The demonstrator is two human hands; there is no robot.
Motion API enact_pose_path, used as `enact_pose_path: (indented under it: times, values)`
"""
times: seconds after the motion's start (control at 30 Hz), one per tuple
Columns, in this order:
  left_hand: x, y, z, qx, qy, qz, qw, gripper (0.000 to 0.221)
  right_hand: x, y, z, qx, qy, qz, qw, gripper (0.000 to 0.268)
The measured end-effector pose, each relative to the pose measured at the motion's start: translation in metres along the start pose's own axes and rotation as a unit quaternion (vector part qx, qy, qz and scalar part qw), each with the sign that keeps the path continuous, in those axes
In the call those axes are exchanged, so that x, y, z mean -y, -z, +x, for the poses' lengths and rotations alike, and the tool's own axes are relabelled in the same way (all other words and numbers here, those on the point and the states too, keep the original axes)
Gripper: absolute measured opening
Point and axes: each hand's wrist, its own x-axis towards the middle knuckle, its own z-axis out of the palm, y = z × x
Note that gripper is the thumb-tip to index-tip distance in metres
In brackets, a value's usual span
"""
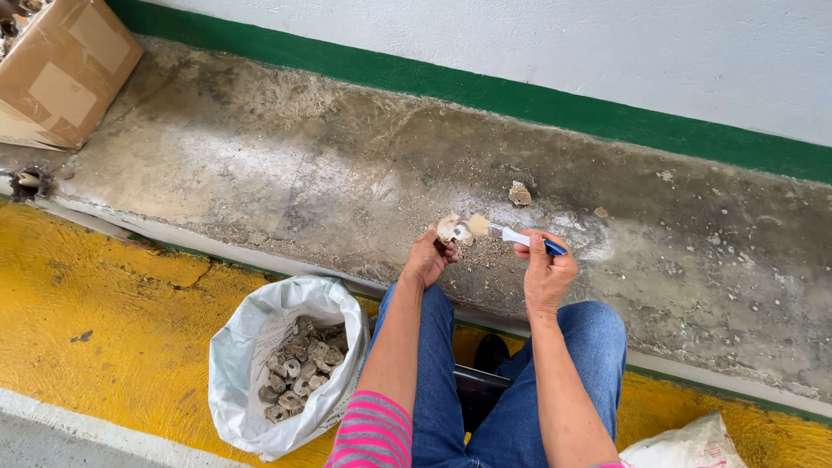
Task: Cleaning archaeological or mineral samples with a brush.
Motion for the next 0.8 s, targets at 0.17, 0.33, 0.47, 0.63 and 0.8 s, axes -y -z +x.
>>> enact_pose_path:
  times: [0.17,0.33,0.47,0.63,0.8]
  values:
    - [0.003,-0.003,-0.008,0.03,0.003,0.036,0.999,0.048,-0.007,0.0,-0.003,0.046,-0.03,0.043,0.998,0.02]
    - [-0.022,-0.041,-0.044,0.022,-0.021,0.106,0.994,0.045,-0.024,0.022,0.014,-0.035,-0.036,0.013,0.999,0.022]
    - [-0.018,-0.055,-0.052,0.034,-0.092,0.18,0.979,0.051,-0.023,0.042,0.02,-0.083,-0.152,0.225,0.959,0.022]
    - [-0.006,-0.049,-0.046,0.03,-0.193,0.324,0.926,0.066,-0.025,0.049,0.023,-0.091,-0.15,0.24,0.955,0.022]
    - [0.012,-0.018,-0.016,0.055,-0.157,0.293,0.942,0.062,-0.022,0.038,0.016,-0.036,-0.155,0.268,0.95,0.02]
